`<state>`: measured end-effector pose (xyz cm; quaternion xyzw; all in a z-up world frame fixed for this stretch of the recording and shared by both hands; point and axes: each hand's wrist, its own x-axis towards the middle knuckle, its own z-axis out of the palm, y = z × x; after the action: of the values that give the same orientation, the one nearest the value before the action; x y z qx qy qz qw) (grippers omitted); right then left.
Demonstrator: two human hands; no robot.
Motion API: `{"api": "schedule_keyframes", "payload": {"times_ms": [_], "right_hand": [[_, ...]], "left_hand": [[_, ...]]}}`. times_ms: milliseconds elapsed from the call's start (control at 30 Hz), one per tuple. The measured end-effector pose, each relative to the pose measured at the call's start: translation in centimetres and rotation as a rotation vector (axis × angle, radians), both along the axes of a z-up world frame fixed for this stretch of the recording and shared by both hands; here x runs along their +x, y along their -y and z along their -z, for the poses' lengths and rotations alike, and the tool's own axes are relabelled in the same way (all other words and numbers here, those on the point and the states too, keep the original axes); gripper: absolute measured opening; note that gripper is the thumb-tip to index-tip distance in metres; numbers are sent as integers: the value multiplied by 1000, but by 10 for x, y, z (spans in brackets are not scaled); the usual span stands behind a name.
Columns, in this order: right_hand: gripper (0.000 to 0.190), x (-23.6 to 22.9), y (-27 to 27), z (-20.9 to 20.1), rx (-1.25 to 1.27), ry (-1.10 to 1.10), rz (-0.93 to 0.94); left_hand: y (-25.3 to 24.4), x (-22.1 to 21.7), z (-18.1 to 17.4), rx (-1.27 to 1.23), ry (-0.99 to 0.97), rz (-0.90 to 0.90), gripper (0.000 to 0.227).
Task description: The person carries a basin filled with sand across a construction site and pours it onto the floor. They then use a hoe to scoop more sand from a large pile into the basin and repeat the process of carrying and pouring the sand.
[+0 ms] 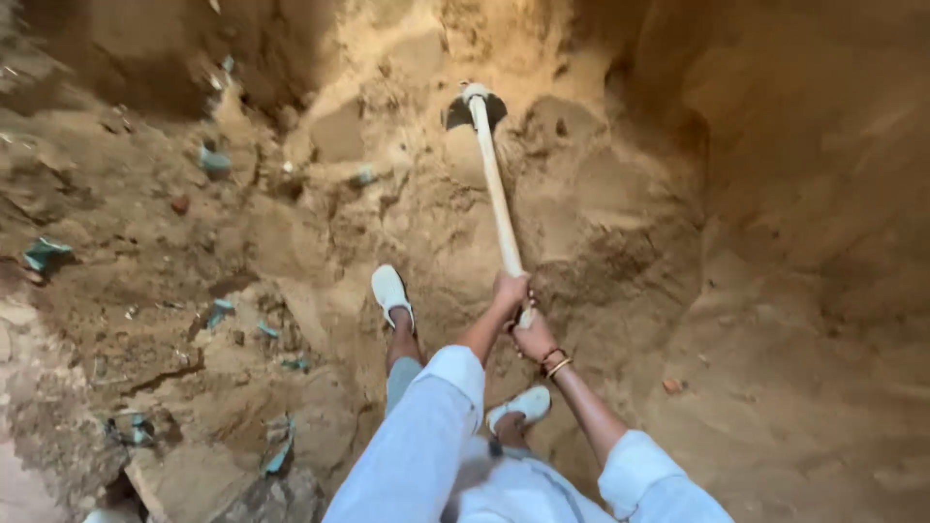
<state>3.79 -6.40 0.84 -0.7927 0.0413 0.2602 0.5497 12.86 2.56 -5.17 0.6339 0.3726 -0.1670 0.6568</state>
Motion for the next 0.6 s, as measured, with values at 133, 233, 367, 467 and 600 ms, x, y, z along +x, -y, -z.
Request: {"api": "schedule_keyframes", "payload": {"times_ms": [133,233,367,467,600], "right_hand": [[22,-73,19,-11,47,-80,68],[17,-113,38,13,137,-103,35],[22,-151,48,-33,66,-235,70],[29,-172,50,-49,-54,-405,121],[35,-231,58,40,-67,-8,152]], "left_hand": [[17,-84,4,-139,-48,-79,21],[29,-119,33,46,123,57,17],[37,-169,-21,15,-89,121,13],[38,-182,-9,67,-232,211,19],[28,-148,18,273,-223,185,38]]}}
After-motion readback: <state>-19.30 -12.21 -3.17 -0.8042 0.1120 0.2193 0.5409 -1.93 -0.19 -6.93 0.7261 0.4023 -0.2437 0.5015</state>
